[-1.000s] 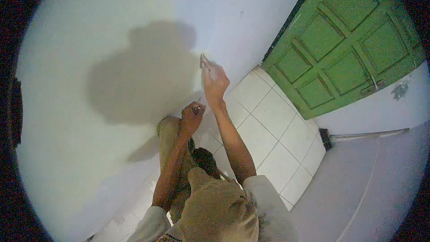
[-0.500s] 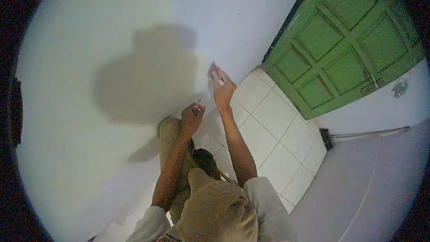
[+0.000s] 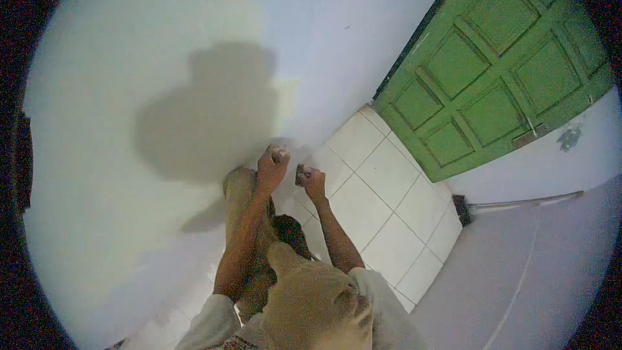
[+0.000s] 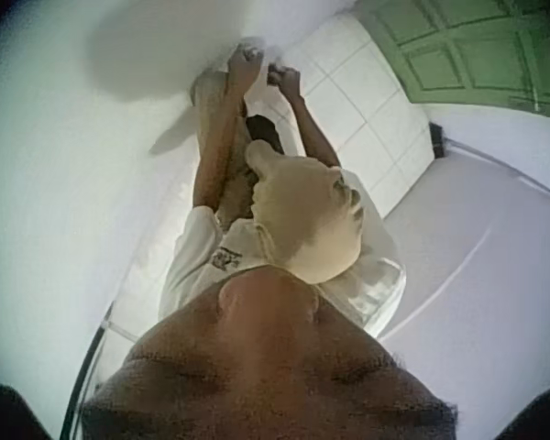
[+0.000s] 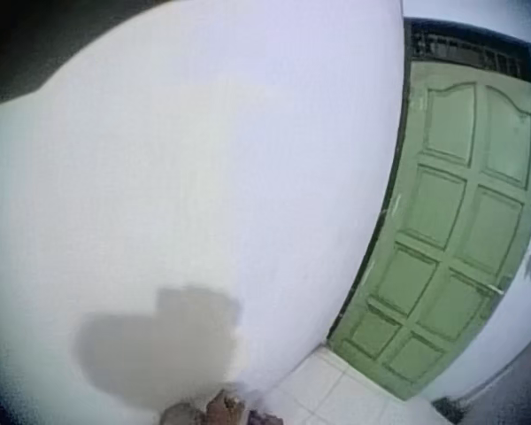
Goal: The person uses a putty knife to apply and smooth patching compound onto a wall near the floor.
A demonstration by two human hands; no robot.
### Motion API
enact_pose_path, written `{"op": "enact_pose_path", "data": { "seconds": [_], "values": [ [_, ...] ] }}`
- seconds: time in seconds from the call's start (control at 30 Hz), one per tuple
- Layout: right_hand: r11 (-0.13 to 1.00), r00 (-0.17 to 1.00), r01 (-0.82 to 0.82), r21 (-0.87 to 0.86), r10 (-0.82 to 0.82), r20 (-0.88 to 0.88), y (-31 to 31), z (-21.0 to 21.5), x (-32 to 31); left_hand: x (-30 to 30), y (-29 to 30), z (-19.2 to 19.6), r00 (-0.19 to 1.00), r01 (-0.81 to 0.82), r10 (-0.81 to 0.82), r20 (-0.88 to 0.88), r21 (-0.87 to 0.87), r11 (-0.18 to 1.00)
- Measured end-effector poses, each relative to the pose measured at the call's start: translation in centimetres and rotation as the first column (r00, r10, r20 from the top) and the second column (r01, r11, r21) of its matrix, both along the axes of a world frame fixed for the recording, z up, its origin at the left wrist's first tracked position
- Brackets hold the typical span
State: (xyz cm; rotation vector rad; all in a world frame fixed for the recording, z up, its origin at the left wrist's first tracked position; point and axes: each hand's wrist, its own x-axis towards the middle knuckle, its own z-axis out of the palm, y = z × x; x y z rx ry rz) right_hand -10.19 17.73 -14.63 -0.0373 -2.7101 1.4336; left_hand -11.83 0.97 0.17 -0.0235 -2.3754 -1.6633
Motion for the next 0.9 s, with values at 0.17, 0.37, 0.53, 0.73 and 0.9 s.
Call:
{"op": "enact_pose_path", "data": {
  "seconds": [0.17, 0.37, 0.53, 0.73, 0.9],
  "values": [
    [0.861, 0.91, 0.413, -0.295, -0.387, 0.145, 4.9, -0.6, -0.4, -2.5, 1.5, -2.7, 0.882, 0.17, -0.317, 0.349, 0.391, 0.904],
    [0.597, 0.92, 0.392, -0.7, -0.269, 0.285, 5.9, 7.4, -3.0, -1.7, 1.7, -1.0, 0.861, 0.135, -0.388, 0.329, 0.588, 0.798],
    [0.554, 0.953, 0.297, -0.778, -0.216, 0.211, -0.1, 16.8, -1.5, -0.2, -0.2, -3.0, 0.915, 0.21, -0.353, 0.194, 0.519, 0.829],
    [0.734, 1.0, 0.02, -0.679, -0.004, 0.026, 0.0, 20.6, -0.1, -0.5, 0.6, -1.6, 0.957, 0.153, -0.269, 0.108, 0.601, 0.785],
    [0.724, 0.987, 0.147, -0.674, -0.066, 0.145, -0.9, 21.1, 0.7, 1.7, 1.2, 1.2, 0.99, 0.052, -0.118, 0.073, 0.592, 0.804]
  ]
}}
